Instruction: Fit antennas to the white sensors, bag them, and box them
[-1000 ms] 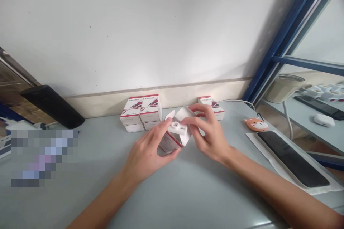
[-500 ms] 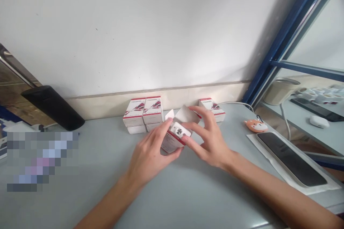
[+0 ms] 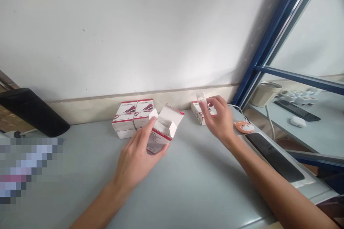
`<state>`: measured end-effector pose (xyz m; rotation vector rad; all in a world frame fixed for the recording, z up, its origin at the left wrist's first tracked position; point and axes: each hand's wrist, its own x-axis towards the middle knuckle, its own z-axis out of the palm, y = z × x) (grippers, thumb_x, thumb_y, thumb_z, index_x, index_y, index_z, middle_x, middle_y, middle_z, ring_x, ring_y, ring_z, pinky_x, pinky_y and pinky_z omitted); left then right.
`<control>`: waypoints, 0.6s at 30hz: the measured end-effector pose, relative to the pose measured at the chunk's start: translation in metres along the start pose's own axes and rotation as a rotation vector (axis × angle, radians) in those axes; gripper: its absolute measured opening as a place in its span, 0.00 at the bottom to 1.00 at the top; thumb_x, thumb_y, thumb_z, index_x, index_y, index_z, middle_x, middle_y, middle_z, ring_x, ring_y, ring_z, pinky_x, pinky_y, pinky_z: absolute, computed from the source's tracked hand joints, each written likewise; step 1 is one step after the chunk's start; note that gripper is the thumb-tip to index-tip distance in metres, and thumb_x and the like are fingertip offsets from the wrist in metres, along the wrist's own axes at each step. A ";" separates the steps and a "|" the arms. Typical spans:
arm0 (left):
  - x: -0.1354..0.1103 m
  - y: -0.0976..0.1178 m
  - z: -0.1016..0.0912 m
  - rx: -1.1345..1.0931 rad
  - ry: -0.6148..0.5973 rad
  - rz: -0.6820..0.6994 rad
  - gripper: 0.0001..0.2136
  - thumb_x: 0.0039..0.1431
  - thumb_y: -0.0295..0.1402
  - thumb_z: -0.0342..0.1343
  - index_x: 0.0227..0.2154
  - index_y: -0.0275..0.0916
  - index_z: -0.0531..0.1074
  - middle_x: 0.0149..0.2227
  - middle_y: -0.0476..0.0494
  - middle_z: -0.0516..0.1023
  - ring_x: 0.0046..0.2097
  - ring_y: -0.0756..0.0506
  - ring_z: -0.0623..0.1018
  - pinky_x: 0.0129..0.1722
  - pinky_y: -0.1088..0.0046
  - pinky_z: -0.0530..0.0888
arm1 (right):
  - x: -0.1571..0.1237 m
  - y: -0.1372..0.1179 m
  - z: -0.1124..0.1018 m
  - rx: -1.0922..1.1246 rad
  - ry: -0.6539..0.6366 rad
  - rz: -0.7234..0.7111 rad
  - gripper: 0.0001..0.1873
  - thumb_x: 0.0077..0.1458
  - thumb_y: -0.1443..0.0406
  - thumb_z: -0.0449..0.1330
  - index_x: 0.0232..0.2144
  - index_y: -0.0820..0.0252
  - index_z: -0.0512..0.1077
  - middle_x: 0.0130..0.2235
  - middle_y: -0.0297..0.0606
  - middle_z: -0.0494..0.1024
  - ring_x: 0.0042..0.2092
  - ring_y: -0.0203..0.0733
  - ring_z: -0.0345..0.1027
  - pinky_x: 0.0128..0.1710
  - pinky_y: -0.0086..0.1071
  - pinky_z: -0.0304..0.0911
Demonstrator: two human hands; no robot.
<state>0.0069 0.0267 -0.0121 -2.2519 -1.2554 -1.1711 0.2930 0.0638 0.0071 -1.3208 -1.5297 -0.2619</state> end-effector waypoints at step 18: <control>0.000 0.003 0.000 0.106 0.090 0.189 0.37 0.61 0.34 0.69 0.70 0.46 0.62 0.53 0.41 0.84 0.50 0.37 0.85 0.54 0.61 0.80 | -0.004 0.089 0.027 -0.140 -0.306 0.255 0.21 0.67 0.53 0.54 0.41 0.58 0.81 0.51 0.53 0.75 0.58 0.60 0.64 0.63 0.54 0.60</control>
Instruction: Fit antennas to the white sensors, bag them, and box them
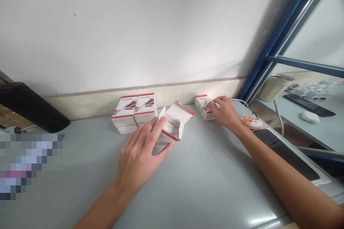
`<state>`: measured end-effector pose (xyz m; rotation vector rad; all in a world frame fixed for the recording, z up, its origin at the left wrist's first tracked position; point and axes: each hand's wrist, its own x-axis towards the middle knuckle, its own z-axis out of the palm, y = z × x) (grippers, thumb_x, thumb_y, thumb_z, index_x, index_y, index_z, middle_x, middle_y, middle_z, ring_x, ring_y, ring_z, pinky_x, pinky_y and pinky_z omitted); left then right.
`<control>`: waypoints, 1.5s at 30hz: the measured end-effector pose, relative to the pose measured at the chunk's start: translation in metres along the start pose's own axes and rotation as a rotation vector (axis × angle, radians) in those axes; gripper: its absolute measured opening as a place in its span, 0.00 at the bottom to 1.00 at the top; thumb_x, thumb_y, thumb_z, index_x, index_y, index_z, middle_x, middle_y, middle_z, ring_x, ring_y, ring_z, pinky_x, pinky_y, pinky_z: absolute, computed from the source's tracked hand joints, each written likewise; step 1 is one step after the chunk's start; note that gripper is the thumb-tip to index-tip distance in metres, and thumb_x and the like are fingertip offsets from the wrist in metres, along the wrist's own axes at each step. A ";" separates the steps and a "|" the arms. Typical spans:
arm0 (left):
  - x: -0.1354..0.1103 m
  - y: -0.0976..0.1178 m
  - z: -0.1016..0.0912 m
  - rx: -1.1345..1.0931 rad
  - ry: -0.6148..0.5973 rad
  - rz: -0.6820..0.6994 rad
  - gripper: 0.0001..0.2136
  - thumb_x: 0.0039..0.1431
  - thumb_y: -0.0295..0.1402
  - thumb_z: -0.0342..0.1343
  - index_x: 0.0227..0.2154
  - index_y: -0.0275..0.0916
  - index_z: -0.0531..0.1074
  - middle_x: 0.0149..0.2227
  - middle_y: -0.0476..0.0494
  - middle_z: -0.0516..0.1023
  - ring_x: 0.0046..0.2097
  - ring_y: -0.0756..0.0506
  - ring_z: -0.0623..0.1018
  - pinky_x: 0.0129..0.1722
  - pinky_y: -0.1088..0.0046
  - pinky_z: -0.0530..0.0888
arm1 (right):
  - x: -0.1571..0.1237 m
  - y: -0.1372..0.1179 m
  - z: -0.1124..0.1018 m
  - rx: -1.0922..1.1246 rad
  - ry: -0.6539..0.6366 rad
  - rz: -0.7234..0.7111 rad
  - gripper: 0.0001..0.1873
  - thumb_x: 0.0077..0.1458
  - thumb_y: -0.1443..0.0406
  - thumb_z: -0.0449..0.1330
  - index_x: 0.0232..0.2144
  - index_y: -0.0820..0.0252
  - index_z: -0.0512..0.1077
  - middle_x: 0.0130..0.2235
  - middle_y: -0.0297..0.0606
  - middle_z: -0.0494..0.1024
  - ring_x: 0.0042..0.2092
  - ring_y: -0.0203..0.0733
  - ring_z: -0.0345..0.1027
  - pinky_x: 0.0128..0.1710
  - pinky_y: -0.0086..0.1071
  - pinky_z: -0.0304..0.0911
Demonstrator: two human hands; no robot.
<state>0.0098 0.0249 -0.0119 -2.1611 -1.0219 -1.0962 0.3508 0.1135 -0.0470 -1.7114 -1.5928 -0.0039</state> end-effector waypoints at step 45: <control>0.006 -0.004 -0.008 0.139 -0.149 0.206 0.26 0.62 0.33 0.69 0.61 0.45 0.71 0.49 0.39 0.83 0.47 0.36 0.83 0.46 0.59 0.75 | -0.059 -0.105 -0.021 0.341 -0.548 -0.752 0.17 0.71 0.74 0.52 0.49 0.53 0.77 0.38 0.35 0.73 0.35 0.37 0.64 0.36 0.32 0.59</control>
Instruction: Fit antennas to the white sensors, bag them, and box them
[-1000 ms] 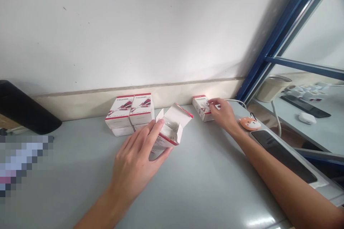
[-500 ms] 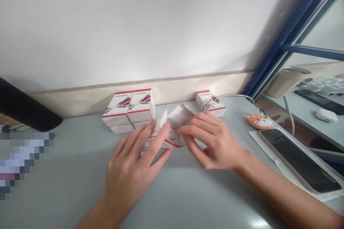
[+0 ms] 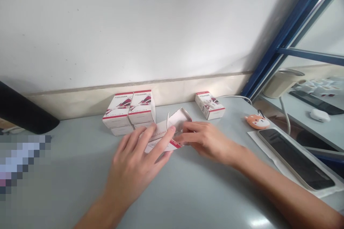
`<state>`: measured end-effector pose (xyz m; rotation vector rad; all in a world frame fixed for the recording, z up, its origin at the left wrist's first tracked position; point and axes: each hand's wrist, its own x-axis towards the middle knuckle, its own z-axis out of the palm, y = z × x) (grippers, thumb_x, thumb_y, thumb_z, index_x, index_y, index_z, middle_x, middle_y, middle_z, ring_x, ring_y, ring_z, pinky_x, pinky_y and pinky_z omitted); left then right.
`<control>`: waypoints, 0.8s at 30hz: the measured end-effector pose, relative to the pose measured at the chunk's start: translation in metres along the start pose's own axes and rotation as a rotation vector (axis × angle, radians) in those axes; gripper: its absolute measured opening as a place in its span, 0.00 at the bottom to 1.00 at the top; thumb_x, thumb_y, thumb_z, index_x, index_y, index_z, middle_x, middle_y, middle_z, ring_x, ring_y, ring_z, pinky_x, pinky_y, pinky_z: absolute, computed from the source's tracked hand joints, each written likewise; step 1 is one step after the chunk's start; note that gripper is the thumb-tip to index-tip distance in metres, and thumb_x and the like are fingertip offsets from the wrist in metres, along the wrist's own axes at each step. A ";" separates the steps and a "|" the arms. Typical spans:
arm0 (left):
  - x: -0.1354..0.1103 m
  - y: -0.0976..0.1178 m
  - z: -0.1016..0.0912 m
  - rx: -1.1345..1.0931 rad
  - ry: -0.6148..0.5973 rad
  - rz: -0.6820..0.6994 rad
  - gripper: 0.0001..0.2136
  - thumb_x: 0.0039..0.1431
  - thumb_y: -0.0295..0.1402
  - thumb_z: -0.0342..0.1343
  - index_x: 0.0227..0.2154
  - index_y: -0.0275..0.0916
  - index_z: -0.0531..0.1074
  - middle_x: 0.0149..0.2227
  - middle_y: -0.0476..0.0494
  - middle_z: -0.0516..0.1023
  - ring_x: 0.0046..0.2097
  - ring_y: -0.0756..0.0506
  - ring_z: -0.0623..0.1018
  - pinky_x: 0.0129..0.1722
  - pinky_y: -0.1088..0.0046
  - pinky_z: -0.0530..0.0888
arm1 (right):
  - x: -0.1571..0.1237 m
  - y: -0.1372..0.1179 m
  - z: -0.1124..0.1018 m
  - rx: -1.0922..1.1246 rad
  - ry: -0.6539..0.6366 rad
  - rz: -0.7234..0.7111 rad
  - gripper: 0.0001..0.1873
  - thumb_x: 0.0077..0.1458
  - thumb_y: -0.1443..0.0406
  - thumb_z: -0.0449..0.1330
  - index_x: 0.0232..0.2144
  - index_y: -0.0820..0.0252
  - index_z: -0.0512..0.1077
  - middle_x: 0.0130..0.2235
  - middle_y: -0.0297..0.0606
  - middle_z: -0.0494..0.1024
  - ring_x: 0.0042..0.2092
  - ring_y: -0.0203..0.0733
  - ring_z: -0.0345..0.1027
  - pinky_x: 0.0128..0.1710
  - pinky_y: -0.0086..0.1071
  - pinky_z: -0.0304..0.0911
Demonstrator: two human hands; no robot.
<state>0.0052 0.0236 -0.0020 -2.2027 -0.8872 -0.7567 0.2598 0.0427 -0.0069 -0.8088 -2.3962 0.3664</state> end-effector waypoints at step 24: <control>-0.003 -0.001 0.008 0.027 0.021 -0.037 0.25 0.62 0.32 0.67 0.62 0.46 0.71 0.50 0.39 0.83 0.47 0.36 0.82 0.46 0.59 0.74 | 0.004 -0.010 -0.012 0.246 0.002 0.155 0.08 0.66 0.71 0.61 0.44 0.55 0.76 0.44 0.37 0.79 0.42 0.38 0.73 0.43 0.33 0.70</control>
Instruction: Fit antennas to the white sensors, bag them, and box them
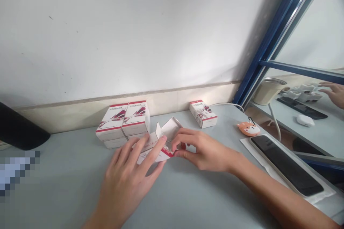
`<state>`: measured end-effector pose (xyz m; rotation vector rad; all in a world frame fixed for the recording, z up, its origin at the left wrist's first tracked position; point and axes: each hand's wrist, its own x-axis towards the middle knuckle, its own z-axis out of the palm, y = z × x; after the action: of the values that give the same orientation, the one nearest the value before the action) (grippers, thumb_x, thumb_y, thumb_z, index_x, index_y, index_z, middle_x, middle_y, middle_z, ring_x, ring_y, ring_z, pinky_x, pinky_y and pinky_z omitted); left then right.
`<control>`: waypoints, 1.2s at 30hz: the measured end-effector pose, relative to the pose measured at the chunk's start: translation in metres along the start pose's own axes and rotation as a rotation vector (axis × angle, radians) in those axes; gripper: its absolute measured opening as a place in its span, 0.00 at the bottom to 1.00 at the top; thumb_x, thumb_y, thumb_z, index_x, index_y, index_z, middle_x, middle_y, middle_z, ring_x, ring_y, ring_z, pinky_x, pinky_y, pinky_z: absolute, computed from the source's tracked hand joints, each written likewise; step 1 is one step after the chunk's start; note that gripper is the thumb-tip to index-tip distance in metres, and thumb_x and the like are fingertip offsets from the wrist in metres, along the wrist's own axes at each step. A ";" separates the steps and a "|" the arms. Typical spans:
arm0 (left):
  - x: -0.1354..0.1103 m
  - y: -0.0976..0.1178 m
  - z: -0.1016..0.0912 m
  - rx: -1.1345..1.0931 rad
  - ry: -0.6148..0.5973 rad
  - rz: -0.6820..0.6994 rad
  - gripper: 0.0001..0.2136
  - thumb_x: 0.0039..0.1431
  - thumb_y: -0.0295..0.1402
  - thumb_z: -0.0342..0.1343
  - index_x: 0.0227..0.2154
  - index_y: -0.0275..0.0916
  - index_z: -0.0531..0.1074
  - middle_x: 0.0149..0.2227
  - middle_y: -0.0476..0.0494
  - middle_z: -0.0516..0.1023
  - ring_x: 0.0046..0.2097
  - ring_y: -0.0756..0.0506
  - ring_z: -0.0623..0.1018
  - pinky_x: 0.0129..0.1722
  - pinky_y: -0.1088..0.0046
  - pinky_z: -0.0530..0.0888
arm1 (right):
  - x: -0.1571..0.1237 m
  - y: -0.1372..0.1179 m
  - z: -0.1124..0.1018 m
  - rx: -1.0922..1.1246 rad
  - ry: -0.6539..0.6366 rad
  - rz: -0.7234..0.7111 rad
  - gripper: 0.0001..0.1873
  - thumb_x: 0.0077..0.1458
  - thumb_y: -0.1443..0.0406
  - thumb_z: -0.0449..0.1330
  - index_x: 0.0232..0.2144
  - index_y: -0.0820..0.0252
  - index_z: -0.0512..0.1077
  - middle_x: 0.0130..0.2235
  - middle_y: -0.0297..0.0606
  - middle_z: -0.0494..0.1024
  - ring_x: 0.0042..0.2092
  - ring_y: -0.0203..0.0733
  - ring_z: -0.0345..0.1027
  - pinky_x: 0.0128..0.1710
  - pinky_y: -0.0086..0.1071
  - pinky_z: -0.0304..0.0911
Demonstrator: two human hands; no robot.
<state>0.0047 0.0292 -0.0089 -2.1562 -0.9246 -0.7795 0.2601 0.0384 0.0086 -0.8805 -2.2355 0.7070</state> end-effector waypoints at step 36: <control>0.002 0.004 -0.001 -0.054 0.035 -0.060 0.28 0.60 0.32 0.69 0.62 0.44 0.69 0.49 0.39 0.84 0.47 0.37 0.83 0.47 0.60 0.76 | -0.003 0.001 -0.003 -0.466 0.306 -0.206 0.11 0.69 0.70 0.57 0.48 0.55 0.77 0.42 0.40 0.83 0.41 0.45 0.75 0.41 0.39 0.67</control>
<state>0.0089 0.0275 -0.0080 -2.1631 -0.9640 -0.8775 0.2647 0.0373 0.0093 -0.8839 -2.1953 -0.0522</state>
